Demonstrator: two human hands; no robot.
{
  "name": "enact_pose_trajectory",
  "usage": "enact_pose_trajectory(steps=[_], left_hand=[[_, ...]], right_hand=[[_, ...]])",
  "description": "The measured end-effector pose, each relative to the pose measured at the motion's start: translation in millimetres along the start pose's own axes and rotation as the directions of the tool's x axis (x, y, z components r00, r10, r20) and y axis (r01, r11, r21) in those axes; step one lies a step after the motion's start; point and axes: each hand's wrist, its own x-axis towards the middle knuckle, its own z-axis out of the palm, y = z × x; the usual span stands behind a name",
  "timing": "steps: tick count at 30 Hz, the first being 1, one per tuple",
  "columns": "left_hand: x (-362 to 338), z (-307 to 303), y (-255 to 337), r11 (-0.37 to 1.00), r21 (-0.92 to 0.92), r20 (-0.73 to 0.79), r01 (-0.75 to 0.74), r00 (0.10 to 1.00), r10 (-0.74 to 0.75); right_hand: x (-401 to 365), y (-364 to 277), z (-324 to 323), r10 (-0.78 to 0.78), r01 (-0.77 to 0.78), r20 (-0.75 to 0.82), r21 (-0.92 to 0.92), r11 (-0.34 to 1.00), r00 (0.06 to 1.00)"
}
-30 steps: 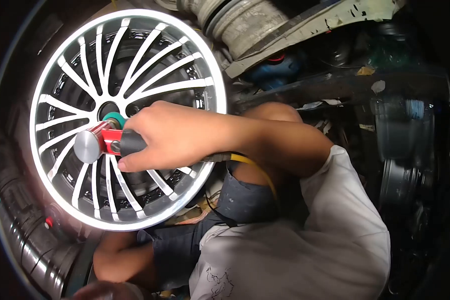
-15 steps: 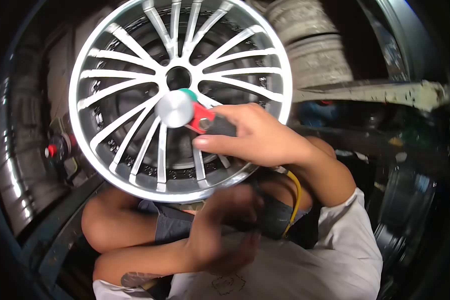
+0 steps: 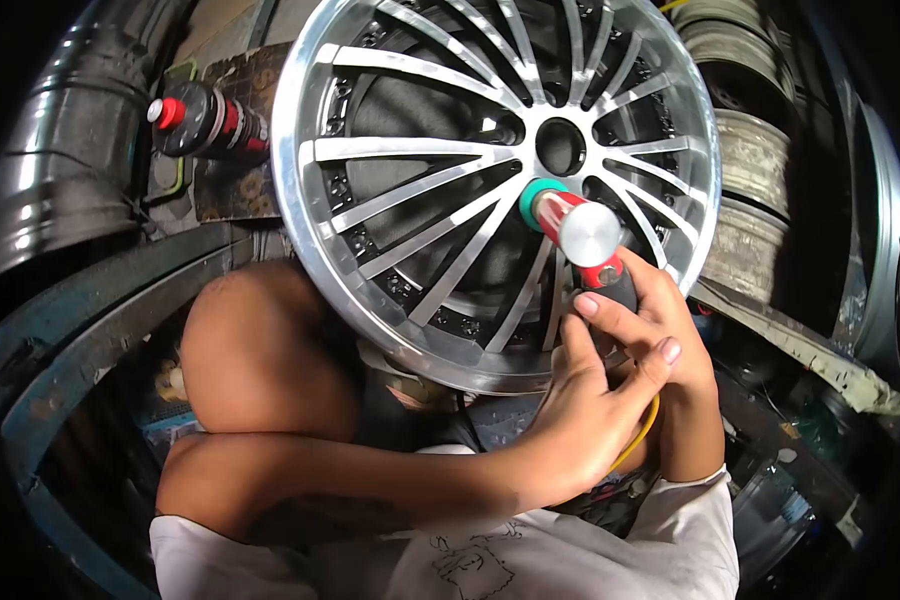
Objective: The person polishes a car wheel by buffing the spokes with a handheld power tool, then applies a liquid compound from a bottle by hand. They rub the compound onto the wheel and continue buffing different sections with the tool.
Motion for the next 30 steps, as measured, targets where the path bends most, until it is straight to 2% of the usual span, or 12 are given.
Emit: enact_pose_trajectory(steps=[5, 7, 9, 13, 16, 18, 20, 24, 26, 28, 30], left_hand=[[-4.2, -2.1, 9.4, 0.988, 0.141, -0.012, 0.063, 0.998, -0.062], [-5.9, -5.8, 13.3, 0.975, 0.203, -0.02, 0.093, 0.996, -0.091], [-7.0, -6.4, 14.9, 0.983, 0.146, -0.022, 0.11, 0.994, -0.108], [-6.4, -4.4, 5.7, 0.976, -0.217, -0.038, 0.019, 0.999, -0.028], [-7.4, -4.7, -0.3, 0.945, -0.316, -0.054, 0.087, 0.992, -0.11], [-7.9, 1.1, -1.4, 0.886, -0.455, -0.061, 0.085, 0.99, -0.127], [-8.3, -4.6, -1.8, 0.889, -0.445, -0.001, 0.108, 0.993, -0.121], [-6.2, -7.5, -9.8, 0.886, -0.434, 0.056, 0.163, 0.986, -0.155], [-16.4, -6.2, 16.3, 0.943, -0.329, 0.005, 0.058, 0.998, -0.059], [-17.1, -4.5, 18.4, 0.956, -0.292, -0.052, 0.021, 0.998, -0.038], [-8.2, 0.5, -0.5, 0.941, -0.333, -0.118, 0.051, 0.988, -0.096]], right_hand=[[-0.8, -8.8, 3.9, 0.058, -0.059, 0.008, 0.12, 0.991, 0.998], [0.7, -8.2, 3.0, 0.014, -0.015, 0.032, 0.03, 0.999, 0.999], [-0.1, -8.6, 2.6, 0.008, -0.008, 0.074, 0.002, 1.0, 0.997], [0.5, -11.8, 9.9, -0.017, 0.016, 0.155, 0.007, 1.0, 0.988], [2.4, -25.9, 8.0, 0.134, -0.133, 0.212, -0.016, 0.991, 0.968], [0.4, -21.7, 12.7, 0.087, -0.082, 0.225, -0.03, 0.996, 0.971], [-1.8, -19.2, 18.0, 0.029, -0.011, 0.231, -0.079, 0.997, 0.972], [-2.8, -23.3, 17.8, 0.024, 0.007, 0.228, -0.133, 0.991, 0.973], [-2.6, -21.7, 19.9, -0.006, 0.031, 0.208, -0.122, 0.992, 0.978], [-2.6, -19.8, 21.2, -0.027, 0.05, 0.2, -0.108, 0.993, 0.979], [-2.3, -18.6, 21.1, -0.042, 0.062, 0.204, -0.092, 0.994, 0.978]])
